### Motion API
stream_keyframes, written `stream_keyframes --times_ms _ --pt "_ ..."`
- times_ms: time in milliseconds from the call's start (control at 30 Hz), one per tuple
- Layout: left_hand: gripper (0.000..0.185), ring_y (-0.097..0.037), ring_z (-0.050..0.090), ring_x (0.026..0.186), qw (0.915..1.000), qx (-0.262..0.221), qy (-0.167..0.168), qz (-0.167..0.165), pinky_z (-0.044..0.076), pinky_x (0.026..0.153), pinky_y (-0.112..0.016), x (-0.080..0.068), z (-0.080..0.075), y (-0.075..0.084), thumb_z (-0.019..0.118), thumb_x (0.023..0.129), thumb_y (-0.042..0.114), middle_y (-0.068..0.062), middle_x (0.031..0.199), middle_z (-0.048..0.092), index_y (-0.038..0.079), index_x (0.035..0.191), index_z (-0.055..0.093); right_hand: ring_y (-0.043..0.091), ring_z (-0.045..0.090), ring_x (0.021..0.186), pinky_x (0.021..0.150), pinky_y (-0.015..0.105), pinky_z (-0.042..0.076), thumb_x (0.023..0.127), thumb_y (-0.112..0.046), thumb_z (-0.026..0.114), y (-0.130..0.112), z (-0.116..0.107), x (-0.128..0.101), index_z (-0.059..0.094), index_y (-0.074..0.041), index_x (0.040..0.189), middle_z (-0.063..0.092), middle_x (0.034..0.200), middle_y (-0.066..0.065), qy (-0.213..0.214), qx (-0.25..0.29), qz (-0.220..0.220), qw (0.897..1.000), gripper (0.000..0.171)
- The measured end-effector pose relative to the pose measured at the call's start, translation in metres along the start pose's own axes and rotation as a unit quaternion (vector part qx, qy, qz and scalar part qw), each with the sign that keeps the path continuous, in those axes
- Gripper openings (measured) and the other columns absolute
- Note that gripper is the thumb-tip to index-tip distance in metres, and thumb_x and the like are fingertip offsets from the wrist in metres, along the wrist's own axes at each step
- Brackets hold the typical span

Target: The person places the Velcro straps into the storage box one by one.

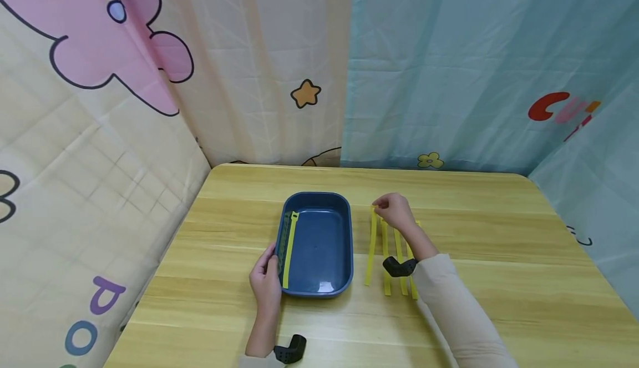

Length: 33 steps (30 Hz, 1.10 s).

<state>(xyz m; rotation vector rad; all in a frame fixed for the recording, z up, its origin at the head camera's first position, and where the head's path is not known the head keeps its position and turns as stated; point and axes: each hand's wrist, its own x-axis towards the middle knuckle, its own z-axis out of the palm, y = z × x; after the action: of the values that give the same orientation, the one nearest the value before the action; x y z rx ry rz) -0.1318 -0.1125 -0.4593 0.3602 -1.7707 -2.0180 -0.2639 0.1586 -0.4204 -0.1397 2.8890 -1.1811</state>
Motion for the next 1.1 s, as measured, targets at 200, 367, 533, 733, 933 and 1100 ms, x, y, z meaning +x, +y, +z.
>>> stream_keyframes --times_ms 200,367,533,733,933,1100 --pt "0.032 -0.027 0.047 0.116 1.0 0.006 0.003 -0.003 0.041 0.083 -0.012 -0.002 0.002 0.003 0.042 0.09 -0.006 -0.025 0.122 0.053 -0.012 0.118 0.055 0.027 0.058 0.082 0.068 0.037 0.05 0.087 -0.003 0.06 -0.003 -0.003 -0.007 0.067 0.004 0.097 0.063 0.088 0.014 0.017 0.013 -0.012 1.0 0.015" --pt "0.032 -0.028 0.047 0.115 1.0 0.0 0.0 0.005 0.042 0.082 -0.012 -0.001 0.002 0.003 0.042 0.09 -0.006 -0.027 0.122 0.052 -0.013 0.118 0.054 0.027 0.058 0.082 0.069 0.037 0.05 0.087 -0.002 0.06 -0.009 -0.006 -0.012 0.067 0.004 0.097 0.063 0.088 0.014 0.022 0.02 -0.02 0.999 0.015" --pt "0.032 -0.027 0.047 0.116 1.0 0.0 -0.003 0.006 0.042 0.083 -0.013 -0.001 0.002 0.001 0.042 0.09 -0.006 -0.027 0.123 0.051 -0.014 0.119 0.053 0.028 0.058 0.083 0.07 0.038 0.05 0.087 -0.002 0.06 -0.013 -0.01 -0.015 0.067 0.005 0.097 0.063 0.089 0.015 0.029 0.021 -0.027 0.999 0.014" --pt "0.031 -0.021 0.048 0.115 1.0 -0.006 0.003 -0.004 0.042 0.083 -0.013 0.005 -0.001 -0.015 0.044 0.091 -0.005 -0.021 0.123 0.054 -0.01 0.119 0.056 0.028 0.06 0.081 0.07 0.039 0.051 0.086 -0.002 0.061 -0.017 -0.016 -0.018 0.067 0.005 0.096 0.065 0.089 0.016 0.043 0.028 -0.042 0.998 0.014" --pt "0.031 -0.012 0.05 0.113 0.9999 -0.006 0.009 0.009 0.041 0.084 -0.013 0.009 -0.002 -0.028 0.045 0.091 -0.002 -0.019 0.123 0.055 -0.008 0.119 0.057 0.028 0.06 0.082 0.072 0.038 0.051 0.086 -0.002 0.061 -0.021 -0.019 -0.021 0.067 0.004 0.098 0.065 0.09 0.016 0.042 0.036 -0.043 0.998 0.015" --pt "0.031 -0.008 0.052 0.108 0.9998 -0.004 0.017 0.009 0.042 0.084 -0.014 0.008 -0.001 -0.027 0.045 0.091 -0.002 -0.018 0.12 0.057 -0.008 0.118 0.058 0.027 0.06 0.082 0.071 0.038 0.051 0.086 -0.003 0.061 -0.024 -0.022 -0.024 0.067 0.004 0.099 0.065 0.091 0.016 0.041 0.038 -0.039 0.998 0.016"
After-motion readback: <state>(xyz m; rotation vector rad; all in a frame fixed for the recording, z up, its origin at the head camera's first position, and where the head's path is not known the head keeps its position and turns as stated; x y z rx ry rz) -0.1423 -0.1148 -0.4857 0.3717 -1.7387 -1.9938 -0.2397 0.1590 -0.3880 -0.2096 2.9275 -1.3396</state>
